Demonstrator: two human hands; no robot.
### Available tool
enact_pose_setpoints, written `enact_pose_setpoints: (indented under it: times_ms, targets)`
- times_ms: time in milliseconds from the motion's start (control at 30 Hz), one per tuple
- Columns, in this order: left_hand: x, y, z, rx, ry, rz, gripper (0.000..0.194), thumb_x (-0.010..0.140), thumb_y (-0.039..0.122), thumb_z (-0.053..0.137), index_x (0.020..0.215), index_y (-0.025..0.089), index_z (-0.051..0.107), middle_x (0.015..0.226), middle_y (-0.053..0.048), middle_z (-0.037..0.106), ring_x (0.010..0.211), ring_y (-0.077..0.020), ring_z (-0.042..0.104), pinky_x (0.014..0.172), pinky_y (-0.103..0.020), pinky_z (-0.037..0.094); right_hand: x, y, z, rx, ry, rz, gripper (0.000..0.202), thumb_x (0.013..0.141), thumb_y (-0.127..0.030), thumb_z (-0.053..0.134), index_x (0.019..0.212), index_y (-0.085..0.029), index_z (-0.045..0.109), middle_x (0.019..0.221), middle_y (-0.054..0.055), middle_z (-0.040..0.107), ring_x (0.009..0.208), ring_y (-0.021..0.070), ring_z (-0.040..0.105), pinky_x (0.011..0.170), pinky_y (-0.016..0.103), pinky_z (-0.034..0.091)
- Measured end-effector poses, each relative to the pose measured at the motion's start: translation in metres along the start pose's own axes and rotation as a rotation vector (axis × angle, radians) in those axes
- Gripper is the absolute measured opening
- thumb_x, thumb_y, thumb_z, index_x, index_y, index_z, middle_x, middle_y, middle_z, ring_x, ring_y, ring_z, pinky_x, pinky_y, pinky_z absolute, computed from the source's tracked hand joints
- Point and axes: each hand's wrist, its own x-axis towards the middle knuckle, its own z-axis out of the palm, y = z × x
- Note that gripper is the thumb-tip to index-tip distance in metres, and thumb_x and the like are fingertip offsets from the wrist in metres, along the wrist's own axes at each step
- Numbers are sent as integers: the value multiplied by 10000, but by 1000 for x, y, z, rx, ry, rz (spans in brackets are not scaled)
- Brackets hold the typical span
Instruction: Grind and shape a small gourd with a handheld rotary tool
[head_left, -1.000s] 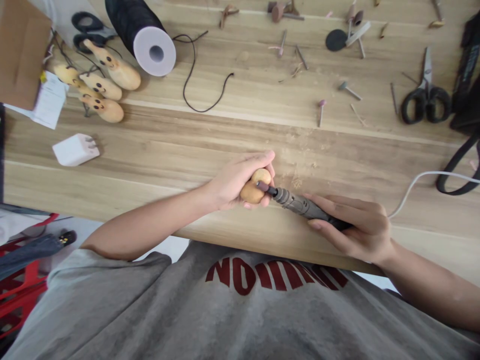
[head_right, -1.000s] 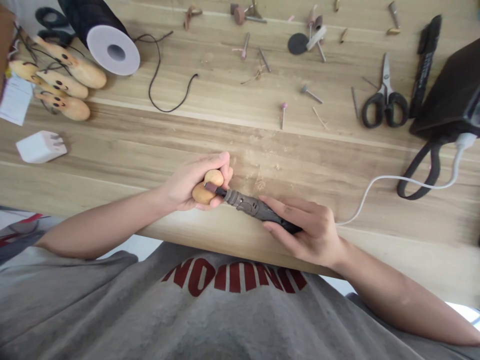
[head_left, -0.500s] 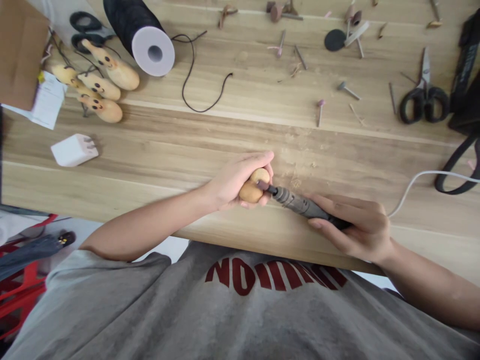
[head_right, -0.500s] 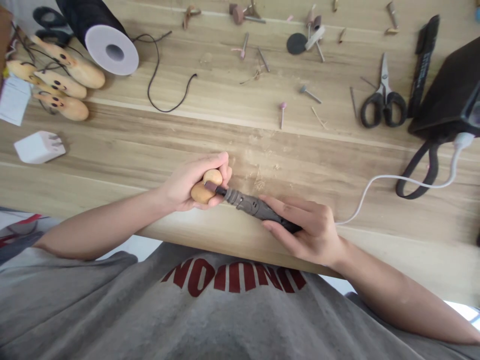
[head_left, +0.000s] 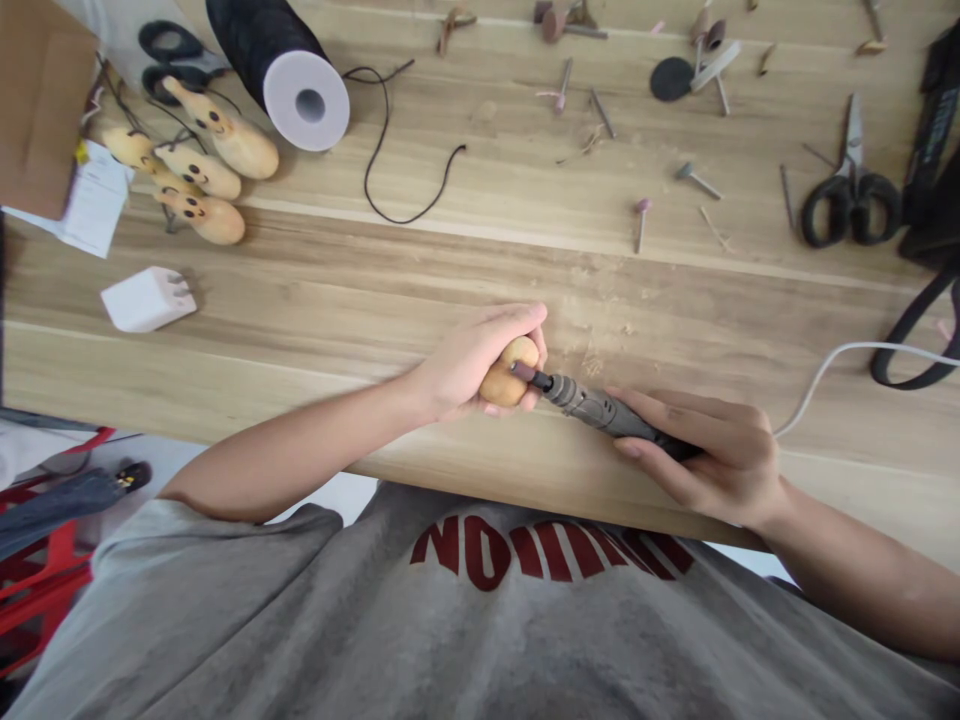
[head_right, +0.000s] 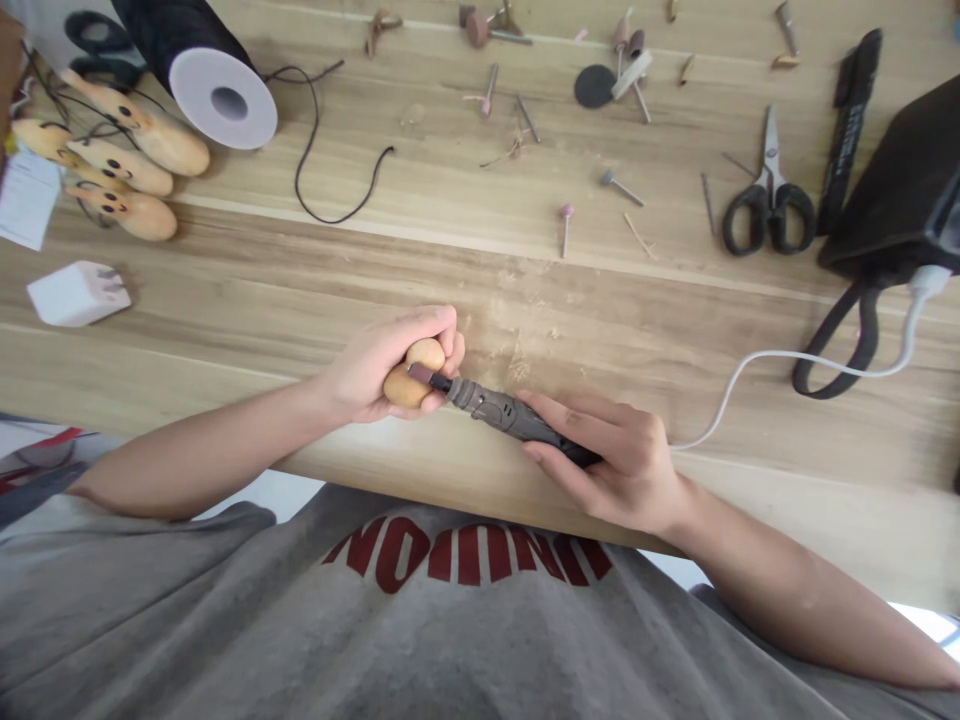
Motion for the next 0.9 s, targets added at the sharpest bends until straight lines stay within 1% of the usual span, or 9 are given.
enact_pose_setpoints:
  times_ms: [133,233,367,500,600,733,833,900]
  targets:
    - [0,0,1,-9,9,3,362,980,300,425,646,170,479,526,30,523,339,-70,503,285,-137,270,0,0,0,2,10,26,356,915,-241,680,1268,-253,718,910,59,803,708,200,760,554,261,615]
    - [0,0,1,2,18,-3,363,979,290,416,640,172,470,522,27,508,356,-79,523,286,-137,266,0,0,0,4,-12,20,344,923,-254,671,1263,-257,722,890,53,802,698,196,757,529,254,604]
    - [0,0,0,20,11,-5,355,978,292,401,648,178,467,516,20,527,326,-67,459,284,-146,266,0,0,0,1,11,25,354,914,-239,682,1266,-258,720,911,55,803,718,196,761,563,257,615]
    - [0,0,0,31,12,-7,359,976,293,396,640,181,455,497,16,520,333,-78,477,285,-145,265,0,0,0,7,-5,7,373,905,-223,693,1276,-254,715,878,50,797,695,188,754,546,246,599]
    - [0,0,0,24,0,-4,359,977,285,388,644,177,468,486,15,524,314,-71,448,282,-148,262,1,0,-1,9,14,15,360,908,-228,690,1266,-247,722,889,54,799,683,179,750,560,241,604]
    - [0,0,0,25,5,1,375,978,268,389,623,175,465,485,11,516,343,-83,497,279,-145,266,2,0,0,8,0,15,334,914,-238,679,1242,-260,734,878,47,802,671,184,752,530,242,597]
    - [0,0,1,20,4,-12,377,977,266,382,622,176,468,479,7,519,328,-79,473,274,-146,255,2,0,0,20,16,26,350,904,-226,692,1250,-254,730,894,51,803,680,187,755,552,247,607]
    - [0,0,1,19,14,-13,378,976,265,388,617,174,466,491,12,509,339,-78,491,276,-137,246,2,0,0,21,3,8,363,904,-225,693,1264,-252,722,911,56,805,694,190,759,560,249,612]
